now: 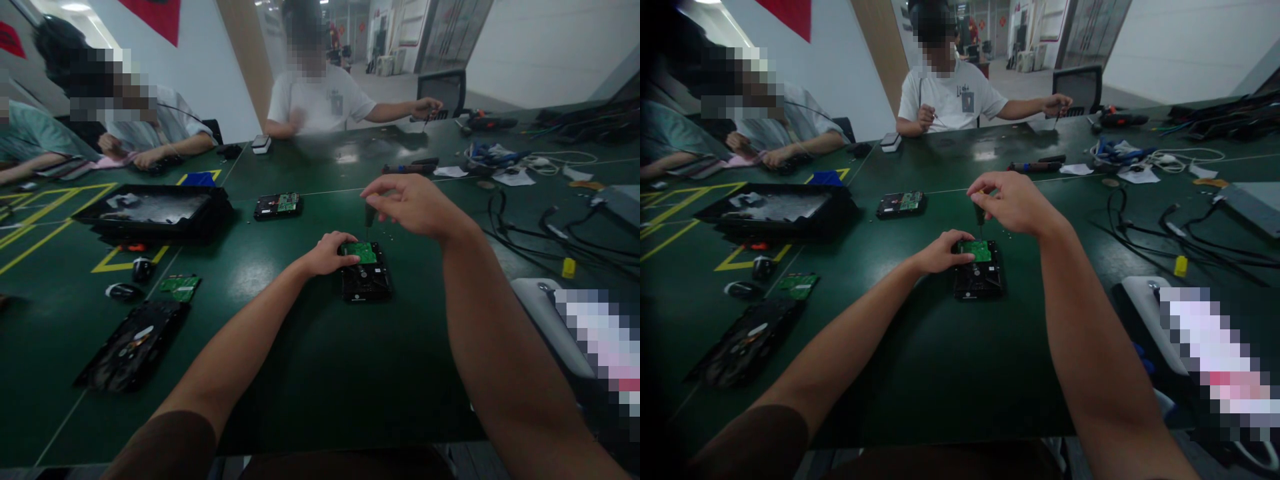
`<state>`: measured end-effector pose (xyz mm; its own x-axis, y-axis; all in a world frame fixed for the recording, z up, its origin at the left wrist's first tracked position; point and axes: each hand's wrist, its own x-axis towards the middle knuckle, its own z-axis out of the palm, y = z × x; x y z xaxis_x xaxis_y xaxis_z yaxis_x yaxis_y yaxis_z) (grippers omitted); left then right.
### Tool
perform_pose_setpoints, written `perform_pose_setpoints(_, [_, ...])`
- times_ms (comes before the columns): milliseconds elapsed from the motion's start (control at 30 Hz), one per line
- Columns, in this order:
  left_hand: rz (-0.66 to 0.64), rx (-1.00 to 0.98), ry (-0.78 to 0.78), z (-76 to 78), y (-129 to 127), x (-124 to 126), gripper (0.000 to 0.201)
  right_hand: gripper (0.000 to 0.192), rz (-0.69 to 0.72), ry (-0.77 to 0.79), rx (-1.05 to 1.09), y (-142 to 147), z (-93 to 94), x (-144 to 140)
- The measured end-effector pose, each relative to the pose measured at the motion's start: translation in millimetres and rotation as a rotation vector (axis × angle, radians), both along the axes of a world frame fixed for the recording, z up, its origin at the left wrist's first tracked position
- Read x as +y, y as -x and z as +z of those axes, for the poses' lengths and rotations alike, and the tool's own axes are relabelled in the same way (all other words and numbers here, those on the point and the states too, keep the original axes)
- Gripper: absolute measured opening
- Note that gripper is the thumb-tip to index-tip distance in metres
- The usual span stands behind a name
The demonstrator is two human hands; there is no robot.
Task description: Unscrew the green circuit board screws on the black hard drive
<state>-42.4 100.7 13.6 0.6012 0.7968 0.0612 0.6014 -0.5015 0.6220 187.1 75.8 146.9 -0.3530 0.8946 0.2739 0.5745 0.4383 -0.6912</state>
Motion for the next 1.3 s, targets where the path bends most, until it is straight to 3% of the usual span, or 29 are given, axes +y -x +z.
perform_pose_setpoints(267, [-0.004,0.0,-0.008,-0.9,-0.5,0.7,0.054,0.02,-0.028,-0.022,0.011,3.6,-1.9,0.2])
perform_pose_setpoints(833, [0.003,0.006,-0.012,-3.1,-1.3,1.8,0.054,0.024,0.096,0.074,0.036,7.4,0.3,-3.0])
perform_pose_setpoints(1300, [0.001,0.012,0.008,1.5,-0.4,-0.1,0.055,0.021,0.043,0.088,0.048,3.1,3.1,-4.1])
